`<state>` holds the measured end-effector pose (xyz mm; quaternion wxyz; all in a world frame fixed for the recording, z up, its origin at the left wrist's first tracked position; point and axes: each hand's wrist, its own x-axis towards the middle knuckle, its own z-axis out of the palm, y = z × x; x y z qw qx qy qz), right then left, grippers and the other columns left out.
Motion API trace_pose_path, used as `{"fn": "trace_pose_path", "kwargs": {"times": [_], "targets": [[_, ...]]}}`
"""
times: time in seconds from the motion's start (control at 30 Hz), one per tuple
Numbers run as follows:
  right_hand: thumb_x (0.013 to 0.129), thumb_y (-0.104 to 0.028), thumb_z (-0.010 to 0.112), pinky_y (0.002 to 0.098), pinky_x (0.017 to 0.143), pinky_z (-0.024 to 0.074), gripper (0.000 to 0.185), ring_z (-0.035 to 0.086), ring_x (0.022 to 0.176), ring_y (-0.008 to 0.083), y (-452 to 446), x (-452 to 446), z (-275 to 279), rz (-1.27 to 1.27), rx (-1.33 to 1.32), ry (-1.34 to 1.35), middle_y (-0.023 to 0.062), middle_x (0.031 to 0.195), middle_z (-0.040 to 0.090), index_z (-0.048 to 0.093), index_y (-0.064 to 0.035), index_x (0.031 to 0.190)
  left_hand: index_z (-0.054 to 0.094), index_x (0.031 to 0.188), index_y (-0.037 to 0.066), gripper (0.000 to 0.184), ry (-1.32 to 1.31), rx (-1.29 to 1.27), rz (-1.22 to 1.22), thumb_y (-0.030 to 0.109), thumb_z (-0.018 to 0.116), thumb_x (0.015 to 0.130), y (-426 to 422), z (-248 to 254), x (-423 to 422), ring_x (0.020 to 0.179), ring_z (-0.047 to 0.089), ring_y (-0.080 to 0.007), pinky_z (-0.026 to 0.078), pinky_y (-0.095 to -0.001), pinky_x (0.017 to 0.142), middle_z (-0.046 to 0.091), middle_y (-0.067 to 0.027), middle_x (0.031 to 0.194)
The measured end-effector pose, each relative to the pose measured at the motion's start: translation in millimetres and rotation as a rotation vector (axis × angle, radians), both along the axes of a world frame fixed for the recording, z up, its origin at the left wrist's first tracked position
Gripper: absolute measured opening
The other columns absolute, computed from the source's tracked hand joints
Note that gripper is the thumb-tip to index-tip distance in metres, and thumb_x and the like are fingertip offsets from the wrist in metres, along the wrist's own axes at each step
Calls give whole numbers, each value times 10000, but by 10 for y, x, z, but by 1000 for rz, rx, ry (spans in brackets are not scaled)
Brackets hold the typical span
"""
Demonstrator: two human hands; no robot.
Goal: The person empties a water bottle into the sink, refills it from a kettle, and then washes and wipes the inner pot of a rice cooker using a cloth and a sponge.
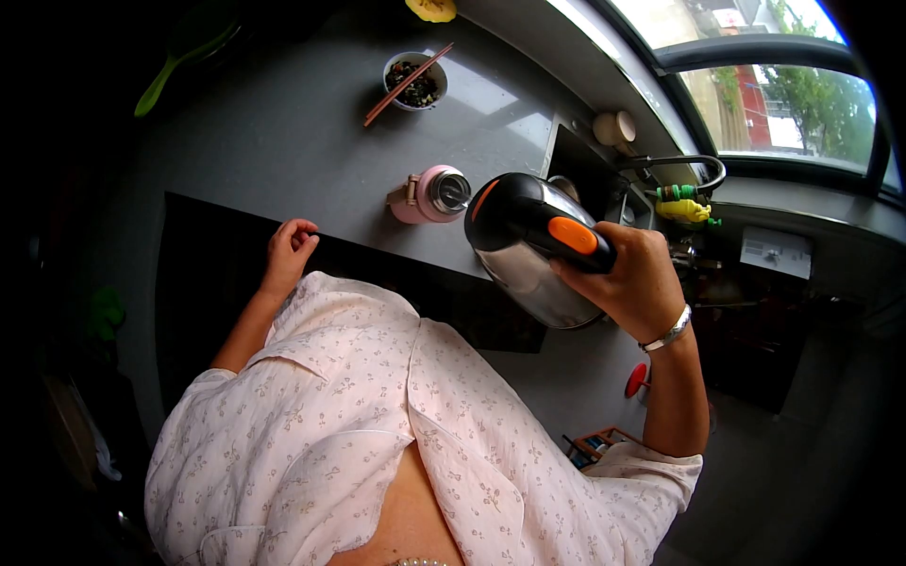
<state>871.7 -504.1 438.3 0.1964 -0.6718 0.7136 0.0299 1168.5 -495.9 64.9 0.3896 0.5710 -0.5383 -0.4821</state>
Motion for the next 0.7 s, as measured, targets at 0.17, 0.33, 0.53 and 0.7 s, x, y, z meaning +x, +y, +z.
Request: {"fn": "trace_pose_path", "kwargs": {"times": [0.17,0.33,0.53,0.7], "targets": [[703,-182,780,264,510,458,302,538,492,128,-25,15,20,14,5,30,98,590,588,674,42,876,622,914,25,146,3,-1,6,10,660,774,6,-5,11,655,497,-100,440,-233,588,573,-31,824],[690,-170,784,254,512,444,296,516,505,107,-55,47,32,16,10,37,73,592,570,670,40,864,622,910,28,142,5,-5,11,6,655,773,13,27,32,658,501,-99,441,-233,589,573,-29,820],[677,-163,786,242,532,440,301,514,539,93,-61,43,32,-25,29,49,47,632,580,671,34,873,623,907,29,140,10,-13,19,5,653,772,20,-5,51,659,502,-99,439,-229,589,567,-27,809],[677,-159,786,238,543,444,302,519,550,92,-62,71,54,-36,32,32,38,647,587,674,29,885,621,904,29,141,4,-9,17,6,656,769,14,2,57,658,501,-99,438,-229,587,566,-28,809]]}}
